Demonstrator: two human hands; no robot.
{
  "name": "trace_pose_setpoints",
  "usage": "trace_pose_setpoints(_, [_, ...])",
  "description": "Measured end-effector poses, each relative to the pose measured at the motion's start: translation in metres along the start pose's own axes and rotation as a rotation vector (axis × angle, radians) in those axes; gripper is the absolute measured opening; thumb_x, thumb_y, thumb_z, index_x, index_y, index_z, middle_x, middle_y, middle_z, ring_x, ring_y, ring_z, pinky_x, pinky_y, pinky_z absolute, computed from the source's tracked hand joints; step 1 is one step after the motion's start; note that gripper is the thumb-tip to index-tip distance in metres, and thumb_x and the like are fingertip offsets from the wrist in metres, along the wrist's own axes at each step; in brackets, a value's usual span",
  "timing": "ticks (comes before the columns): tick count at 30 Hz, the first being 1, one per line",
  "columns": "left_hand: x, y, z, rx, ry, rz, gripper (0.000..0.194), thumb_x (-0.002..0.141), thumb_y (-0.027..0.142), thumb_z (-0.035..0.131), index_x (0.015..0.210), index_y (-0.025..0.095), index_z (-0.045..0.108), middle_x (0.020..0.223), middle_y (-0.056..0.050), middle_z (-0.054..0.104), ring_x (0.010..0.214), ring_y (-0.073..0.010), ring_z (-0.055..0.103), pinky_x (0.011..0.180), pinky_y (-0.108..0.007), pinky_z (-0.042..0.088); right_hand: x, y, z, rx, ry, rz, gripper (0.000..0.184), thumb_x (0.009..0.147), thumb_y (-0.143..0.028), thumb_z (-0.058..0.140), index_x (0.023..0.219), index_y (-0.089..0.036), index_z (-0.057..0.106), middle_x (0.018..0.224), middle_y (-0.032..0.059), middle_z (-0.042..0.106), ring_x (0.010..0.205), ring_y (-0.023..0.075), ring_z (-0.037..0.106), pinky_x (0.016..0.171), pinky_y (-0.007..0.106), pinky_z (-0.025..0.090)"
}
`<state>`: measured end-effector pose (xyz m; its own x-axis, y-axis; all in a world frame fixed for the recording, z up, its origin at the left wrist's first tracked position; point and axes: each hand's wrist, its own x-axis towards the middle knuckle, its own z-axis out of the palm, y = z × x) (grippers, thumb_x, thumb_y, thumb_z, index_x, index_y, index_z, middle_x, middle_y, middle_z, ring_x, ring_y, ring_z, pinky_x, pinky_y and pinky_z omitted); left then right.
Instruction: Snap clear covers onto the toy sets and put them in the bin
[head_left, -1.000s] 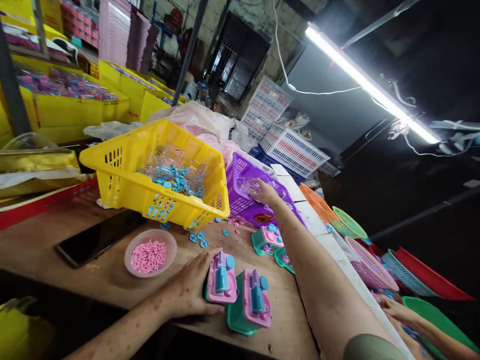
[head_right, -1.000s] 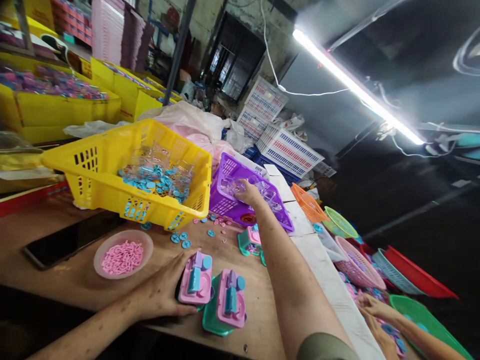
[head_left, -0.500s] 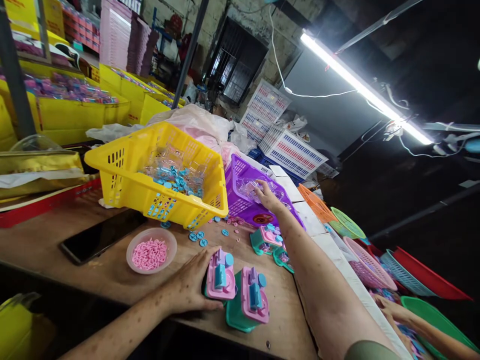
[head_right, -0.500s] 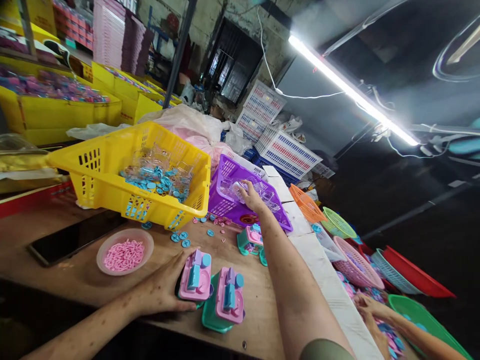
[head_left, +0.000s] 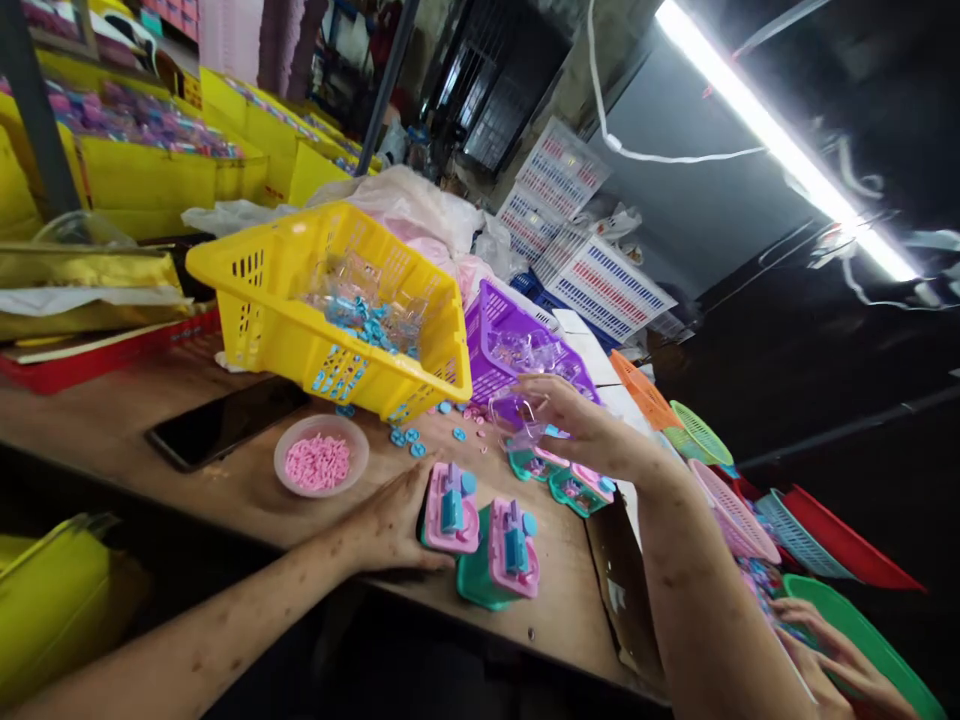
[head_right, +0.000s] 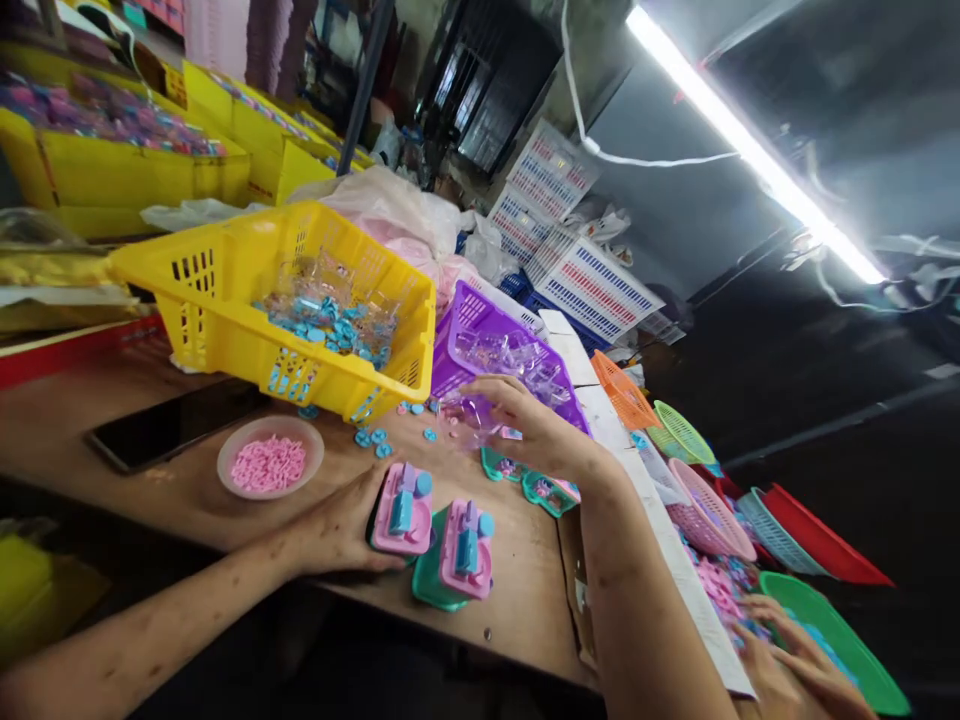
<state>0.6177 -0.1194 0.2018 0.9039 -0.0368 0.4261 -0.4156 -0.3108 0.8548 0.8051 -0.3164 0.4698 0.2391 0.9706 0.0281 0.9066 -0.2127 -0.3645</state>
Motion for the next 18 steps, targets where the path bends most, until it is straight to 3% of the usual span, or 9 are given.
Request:
trace_pose_setpoints(3, [0.006, 0.005, -0.003, -0.037, 0.018, 0.052, 0.110, 0.072, 0.052, 0.104, 0.159, 0.022, 0.046, 0.160, -0.019, 0.060, 0.152, -0.0440, 0.058, 0.133, -0.063, 0.044, -0.008, -0.026, 0.030, -0.038, -0.138, -0.009, 0.059, 0.103, -0.018, 0.061, 0.157, -0.042, 0.062, 0.164, 0.0065, 0.057, 0.161, 0.0271, 0.051, 0.127, 0.053, 0.057])
trace_pose_setpoints(7, [0.013, 0.008, -0.002, -0.103, 0.042, 0.107, 0.114, 0.067, 0.047, 0.106, 0.161, 0.025, 0.045, 0.163, -0.017, 0.059, 0.154, -0.0442, 0.057, 0.133, -0.063, 0.045, -0.005, -0.031, 0.069, 0.066, -0.233, -0.028, 0.052, 0.108, -0.038, 0.070, 0.159, -0.036, 0.062, 0.171, 0.0086, 0.052, 0.174, 0.0315, 0.032, 0.137, 0.059, 0.043])
trace_pose_setpoints(9, [0.014, 0.008, -0.001, -0.111, 0.043, 0.115, 0.119, 0.066, 0.046, 0.106, 0.164, 0.026, 0.042, 0.167, -0.017, 0.056, 0.158, -0.0448, 0.054, 0.135, -0.064, 0.043, -0.004, -0.028, 0.084, 0.098, -0.174, -0.012, 0.050, 0.109, -0.053, 0.072, 0.154, -0.033, 0.066, 0.164, 0.0109, 0.059, 0.170, 0.0331, 0.038, 0.139, 0.060, 0.040])
trace_pose_setpoints(11, [0.013, 0.007, -0.001, -0.102, 0.059, 0.096, 0.124, 0.066, 0.048, 0.106, 0.166, 0.023, 0.038, 0.168, -0.020, 0.054, 0.159, -0.0459, 0.052, 0.135, -0.065, 0.042, -0.005, -0.028, 0.094, 0.085, -0.037, 0.042, 0.053, 0.108, -0.061, 0.071, 0.153, -0.033, 0.067, 0.158, 0.0126, 0.063, 0.161, 0.0342, 0.051, 0.135, 0.061, 0.045])
trace_pose_setpoints(15, [0.011, 0.006, -0.001, -0.116, 0.062, 0.074, 0.115, 0.066, 0.050, 0.105, 0.160, 0.020, 0.046, 0.156, -0.020, 0.063, 0.147, -0.0457, 0.063, 0.127, -0.064, 0.050, -0.010, -0.038, 0.101, 0.083, 0.131, 0.090, 0.102, 0.095, -0.070, 0.085, 0.177, -0.036, 0.036, 0.165, 0.0156, 0.058, 0.147, 0.0372, 0.063, 0.120, 0.059, 0.059])
trace_pose_setpoints(18, [0.011, 0.004, 0.000, -0.141, 0.087, 0.099, 0.117, 0.065, 0.051, 0.106, 0.161, 0.023, 0.046, 0.160, -0.019, 0.062, 0.149, -0.0456, 0.061, 0.128, -0.064, 0.049, -0.014, -0.048, 0.102, -0.073, 0.108, 0.028, 0.110, 0.082, -0.073, 0.096, 0.173, -0.033, 0.047, 0.161, 0.0162, 0.060, 0.147, 0.0405, 0.062, 0.122, 0.060, 0.058])
